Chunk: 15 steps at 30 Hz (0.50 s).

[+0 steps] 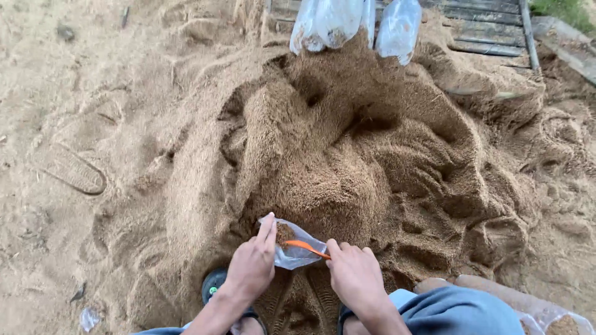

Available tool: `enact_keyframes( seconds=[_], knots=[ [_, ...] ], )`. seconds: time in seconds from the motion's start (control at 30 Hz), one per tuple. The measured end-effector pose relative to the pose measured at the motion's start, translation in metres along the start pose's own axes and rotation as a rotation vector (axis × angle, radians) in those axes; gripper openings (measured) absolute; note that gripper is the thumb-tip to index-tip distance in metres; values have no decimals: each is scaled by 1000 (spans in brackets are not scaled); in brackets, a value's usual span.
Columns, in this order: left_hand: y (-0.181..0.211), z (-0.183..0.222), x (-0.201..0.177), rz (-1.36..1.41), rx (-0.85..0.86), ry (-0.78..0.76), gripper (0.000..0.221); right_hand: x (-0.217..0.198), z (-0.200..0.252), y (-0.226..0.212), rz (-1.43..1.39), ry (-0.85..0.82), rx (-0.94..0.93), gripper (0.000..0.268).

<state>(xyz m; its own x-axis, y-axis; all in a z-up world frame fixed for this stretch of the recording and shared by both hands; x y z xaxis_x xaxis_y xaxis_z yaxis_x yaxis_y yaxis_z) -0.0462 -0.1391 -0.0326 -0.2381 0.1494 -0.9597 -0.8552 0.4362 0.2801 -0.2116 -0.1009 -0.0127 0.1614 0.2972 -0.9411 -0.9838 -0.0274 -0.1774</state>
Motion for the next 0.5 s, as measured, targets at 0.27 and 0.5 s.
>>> enact_keyframes(
  seconds=[0.27,0.5],
  knots=[
    [15,-28,0,-71,62,23,61,-16,-1,11,-13,-27,128,23],
    [-20,-6,10,-140,-120,-17,27,-37,5,10,-79,-9,52,17]
  ],
)
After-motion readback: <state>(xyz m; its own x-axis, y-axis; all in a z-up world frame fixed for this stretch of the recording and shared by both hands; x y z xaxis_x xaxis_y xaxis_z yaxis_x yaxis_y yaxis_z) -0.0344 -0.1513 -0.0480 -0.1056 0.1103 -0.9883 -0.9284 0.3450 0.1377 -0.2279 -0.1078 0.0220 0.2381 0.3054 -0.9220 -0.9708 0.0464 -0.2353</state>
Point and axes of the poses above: each hand's wrist, its own z-axis away from the middle knuckle, its own x-axis out of the palm, y = z × x, the point moved 10 cm from there along -z, towards the middle knuckle, and after that the axes turned 14 degrees about y, right-handed, at the moved point
